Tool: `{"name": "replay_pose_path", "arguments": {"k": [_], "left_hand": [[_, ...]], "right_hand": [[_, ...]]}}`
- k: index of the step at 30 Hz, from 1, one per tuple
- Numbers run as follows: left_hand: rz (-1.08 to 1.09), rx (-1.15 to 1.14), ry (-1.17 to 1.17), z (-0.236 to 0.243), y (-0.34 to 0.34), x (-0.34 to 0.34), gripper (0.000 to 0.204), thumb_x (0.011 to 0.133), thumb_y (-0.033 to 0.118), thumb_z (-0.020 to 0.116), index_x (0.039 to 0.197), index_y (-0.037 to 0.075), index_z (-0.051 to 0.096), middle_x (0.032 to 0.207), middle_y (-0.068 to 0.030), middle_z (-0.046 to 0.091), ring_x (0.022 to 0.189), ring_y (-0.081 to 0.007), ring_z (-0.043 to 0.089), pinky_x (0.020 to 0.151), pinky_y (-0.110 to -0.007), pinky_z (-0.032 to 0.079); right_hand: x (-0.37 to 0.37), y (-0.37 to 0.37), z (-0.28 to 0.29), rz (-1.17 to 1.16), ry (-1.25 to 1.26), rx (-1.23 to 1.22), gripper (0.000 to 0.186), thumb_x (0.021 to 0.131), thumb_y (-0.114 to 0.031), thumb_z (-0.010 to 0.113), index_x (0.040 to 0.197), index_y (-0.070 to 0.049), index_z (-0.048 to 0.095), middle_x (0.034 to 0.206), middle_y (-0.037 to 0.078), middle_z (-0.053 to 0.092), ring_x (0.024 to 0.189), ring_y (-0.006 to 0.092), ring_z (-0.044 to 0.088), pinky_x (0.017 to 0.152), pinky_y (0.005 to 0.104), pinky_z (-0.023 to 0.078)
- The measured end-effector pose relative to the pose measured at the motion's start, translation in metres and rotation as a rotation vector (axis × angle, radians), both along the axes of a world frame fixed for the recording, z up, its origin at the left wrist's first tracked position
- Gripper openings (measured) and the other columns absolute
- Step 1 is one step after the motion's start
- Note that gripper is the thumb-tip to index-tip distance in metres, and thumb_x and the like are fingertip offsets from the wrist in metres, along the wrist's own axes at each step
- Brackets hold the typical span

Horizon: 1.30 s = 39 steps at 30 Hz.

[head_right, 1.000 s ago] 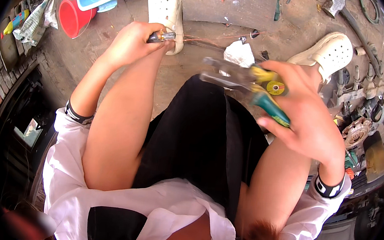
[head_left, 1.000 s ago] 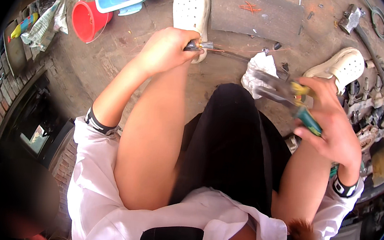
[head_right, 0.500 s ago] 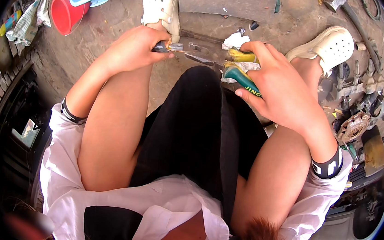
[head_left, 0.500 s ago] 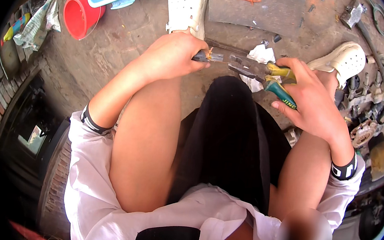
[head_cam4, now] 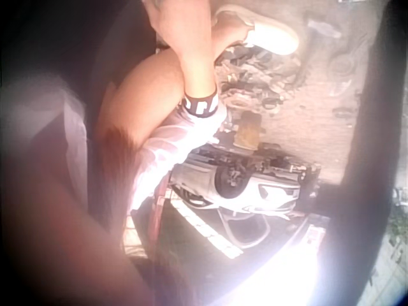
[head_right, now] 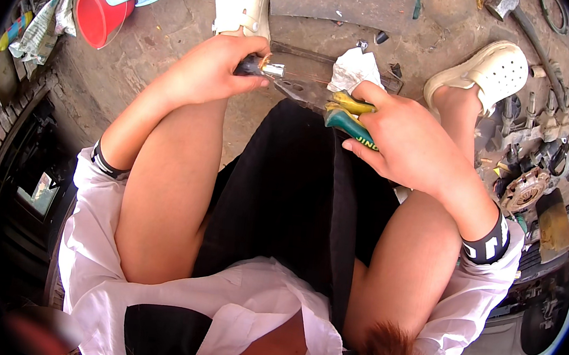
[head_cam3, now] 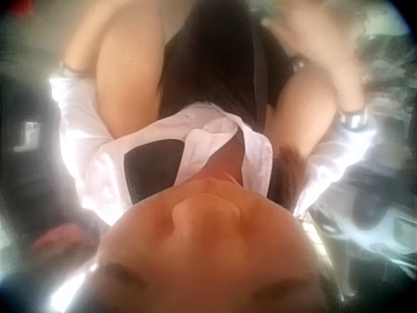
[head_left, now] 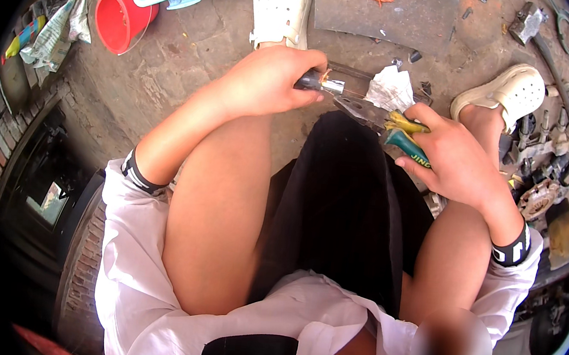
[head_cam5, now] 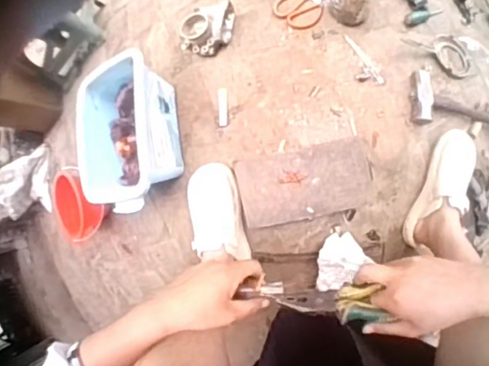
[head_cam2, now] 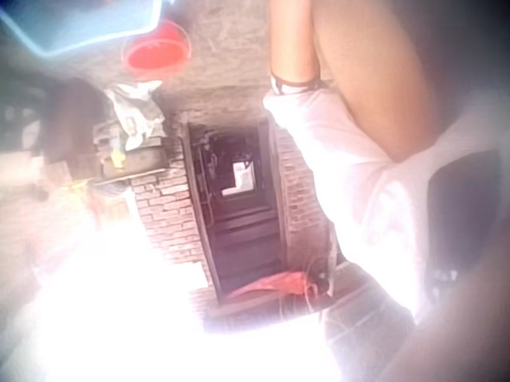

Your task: The person sits on the floor and uses pliers to strip insulation from a small wire. They then twist the exposed strands and appear to connect or prepare the wire for further assembly.

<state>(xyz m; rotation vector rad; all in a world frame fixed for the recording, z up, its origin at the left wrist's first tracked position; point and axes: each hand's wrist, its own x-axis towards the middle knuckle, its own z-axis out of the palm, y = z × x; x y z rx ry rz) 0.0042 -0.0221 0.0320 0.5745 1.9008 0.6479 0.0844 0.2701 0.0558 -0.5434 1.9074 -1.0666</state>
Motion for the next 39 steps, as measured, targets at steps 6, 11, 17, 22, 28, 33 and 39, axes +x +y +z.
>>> {"name": "replay_pose_path", "arguments": {"k": [6, 11, 17, 22, 28, 33, 39], "left_hand": [[-0.248, 0.154, 0.540, -0.007, 0.005, 0.000, 0.022, 0.076, 0.017, 0.074, 0.085, 0.008, 0.056, 0.073, -0.0066, 0.057, 0.074, -0.0294, 0.062, 0.060, -0.039, 0.050], [-0.345, 0.053, 0.650, -0.015, 0.001, 0.001, 0.024, 0.076, 0.024, 0.074, 0.077, 0.009, 0.056, 0.067, -0.0040, 0.057, 0.061, -0.0272, 0.061, 0.050, -0.038, 0.048], [-0.321, 0.014, 0.758, -0.017, 0.004, 0.000, 0.023, 0.075, 0.026, 0.075, 0.073, 0.010, 0.058, 0.064, -0.0045, 0.058, 0.062, -0.0257, 0.061, 0.054, -0.038, 0.048], [-0.288, 0.120, 0.781, -0.018, 0.005, -0.001, 0.024, 0.074, 0.022, 0.076, 0.066, 0.009, 0.057, 0.060, -0.0045, 0.056, 0.061, -0.0241, 0.059, 0.062, -0.035, 0.046], [-0.216, 0.258, 0.689, -0.006, 0.001, 0.004, 0.023, 0.070, 0.013, 0.076, 0.063, 0.009, 0.054, 0.059, -0.0037, 0.054, 0.058, -0.0236, 0.055, 0.063, -0.033, 0.044], [-0.159, 0.280, 0.662, 0.004, -0.001, 0.004, 0.017, 0.060, 0.010, 0.075, 0.073, 0.012, 0.063, 0.063, 0.0003, 0.061, 0.065, -0.0196, 0.061, 0.068, -0.031, 0.045], [-0.174, 0.476, 0.596, 0.014, -0.008, 0.006, 0.027, 0.060, 0.005, 0.073, 0.059, 0.011, 0.047, 0.057, -0.0016, 0.046, 0.056, -0.0212, 0.050, 0.060, -0.031, 0.041]], "right_hand": [[0.002, -0.001, 0.002, -0.029, -0.191, -0.049, 0.026, 0.082, -0.018, 0.072, 0.077, 0.004, 0.060, 0.098, 0.017, 0.052, 0.083, 0.0381, 0.057, 0.074, 0.0439, 0.048], [0.011, -0.008, 0.004, -0.128, -0.114, -0.123, 0.031, 0.085, -0.024, 0.070, 0.074, 0.003, 0.060, 0.091, 0.015, 0.051, 0.070, 0.0382, 0.060, 0.066, 0.0491, 0.047], [0.009, -0.017, 0.016, -0.151, -0.012, 0.092, 0.031, 0.086, -0.025, 0.069, 0.072, 0.002, 0.061, 0.091, 0.016, 0.051, 0.068, 0.0382, 0.060, 0.065, 0.0484, 0.048], [0.011, -0.014, 0.010, -0.107, -0.094, 0.003, 0.032, 0.086, -0.026, 0.069, 0.072, 0.002, 0.062, 0.087, 0.018, 0.052, 0.068, 0.0383, 0.058, 0.066, 0.0474, 0.048], [0.013, -0.010, 0.023, -0.109, -0.291, -0.054, 0.033, 0.087, -0.025, 0.068, 0.069, 0.001, 0.060, 0.082, 0.019, 0.050, 0.070, 0.0389, 0.057, 0.066, 0.0460, 0.045], [0.021, -0.005, 0.033, -0.167, -0.263, -0.071, 0.031, 0.086, -0.023, 0.069, 0.069, 0.001, 0.060, 0.083, 0.020, 0.051, 0.070, 0.0394, 0.056, 0.065, 0.0461, 0.045], [0.020, 0.009, 0.052, -0.071, -0.308, -0.040, 0.028, 0.080, -0.018, 0.072, 0.068, 0.000, 0.054, 0.090, 0.020, 0.051, 0.071, 0.0401, 0.053, 0.064, 0.0452, 0.042]]}}
